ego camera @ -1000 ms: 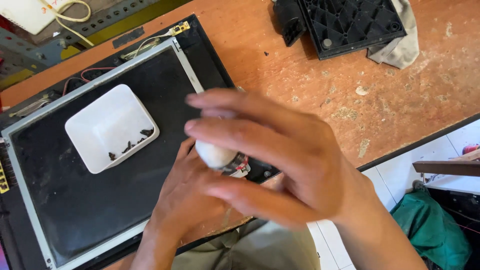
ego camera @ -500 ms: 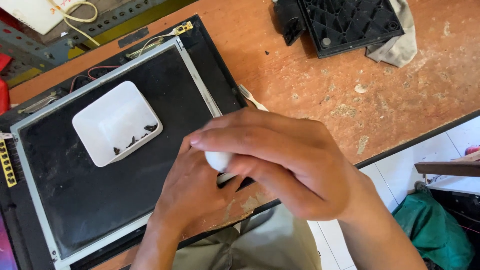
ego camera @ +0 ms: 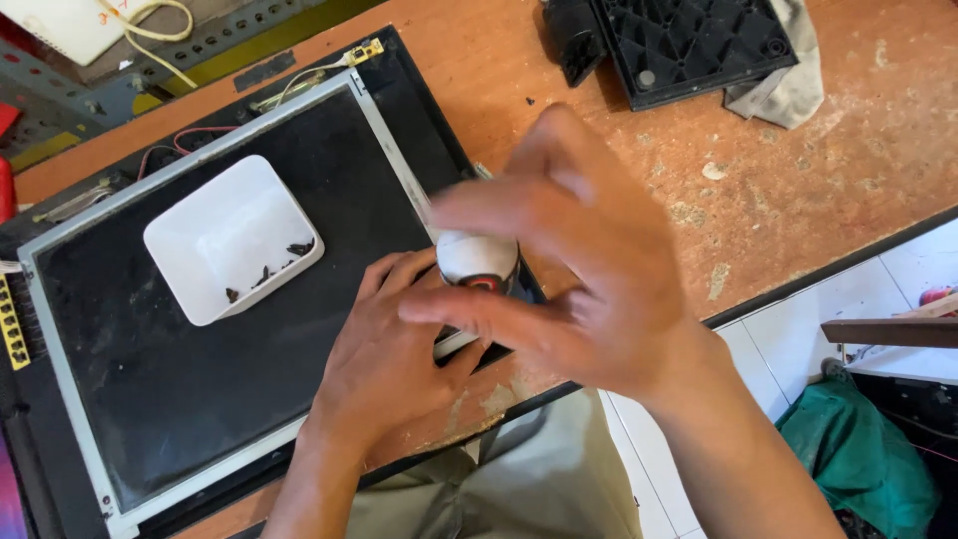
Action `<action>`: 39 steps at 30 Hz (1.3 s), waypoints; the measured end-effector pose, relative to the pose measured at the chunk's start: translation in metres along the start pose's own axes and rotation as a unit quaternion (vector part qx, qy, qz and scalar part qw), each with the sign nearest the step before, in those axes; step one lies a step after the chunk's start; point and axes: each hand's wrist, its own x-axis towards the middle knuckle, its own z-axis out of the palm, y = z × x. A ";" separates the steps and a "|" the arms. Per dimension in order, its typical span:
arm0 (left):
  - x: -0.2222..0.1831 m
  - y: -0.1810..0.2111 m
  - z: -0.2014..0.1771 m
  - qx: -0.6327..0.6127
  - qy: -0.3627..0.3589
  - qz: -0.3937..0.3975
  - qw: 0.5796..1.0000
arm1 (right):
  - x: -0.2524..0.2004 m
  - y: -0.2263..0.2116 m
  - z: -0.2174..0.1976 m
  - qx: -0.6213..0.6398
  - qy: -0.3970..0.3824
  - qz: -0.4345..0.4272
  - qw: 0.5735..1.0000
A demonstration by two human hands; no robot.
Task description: Assembling a metal frame onto an LCD panel using a screwdriver and screws
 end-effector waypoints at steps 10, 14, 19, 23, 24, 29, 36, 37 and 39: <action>0.003 0.003 -0.001 0.000 0.055 0.048 0.997 | 0.002 -0.012 -0.004 0.157 -0.061 0.016 0.985; 0.002 0.004 -0.003 -0.027 -0.007 -0.033 0.999 | -0.002 -0.004 0.010 0.093 -0.026 -0.001 0.995; 0.006 0.011 -0.009 0.003 -0.012 -0.025 1.000 | -0.008 -0.006 0.006 0.168 -0.048 0.000 0.985; 0.007 0.011 -0.010 -0.025 -0.005 -0.027 0.999 | -0.005 -0.016 -0.011 0.153 -0.124 0.027 0.980; 0.008 0.013 -0.011 -0.029 -0.001 -0.024 0.999 | 0.000 -0.021 -0.015 0.083 -0.120 0.028 0.989; 0.003 0.019 -0.015 -0.151 0.097 -0.040 0.983 | -0.002 -0.026 -0.007 -0.084 -0.064 0.017 0.994; 0.008 0.037 -0.026 -0.191 0.175 -0.029 0.965 | 0.002 -0.031 -0.024 0.038 -0.099 0.061 0.992; 0.008 0.039 -0.021 -0.192 0.176 -0.029 0.965 | -0.001 -0.030 -0.021 0.038 -0.100 0.062 0.992; 0.007 0.045 -0.012 -0.138 0.217 -0.039 0.966 | -0.005 -0.028 -0.015 -0.174 -0.026 0.033 0.984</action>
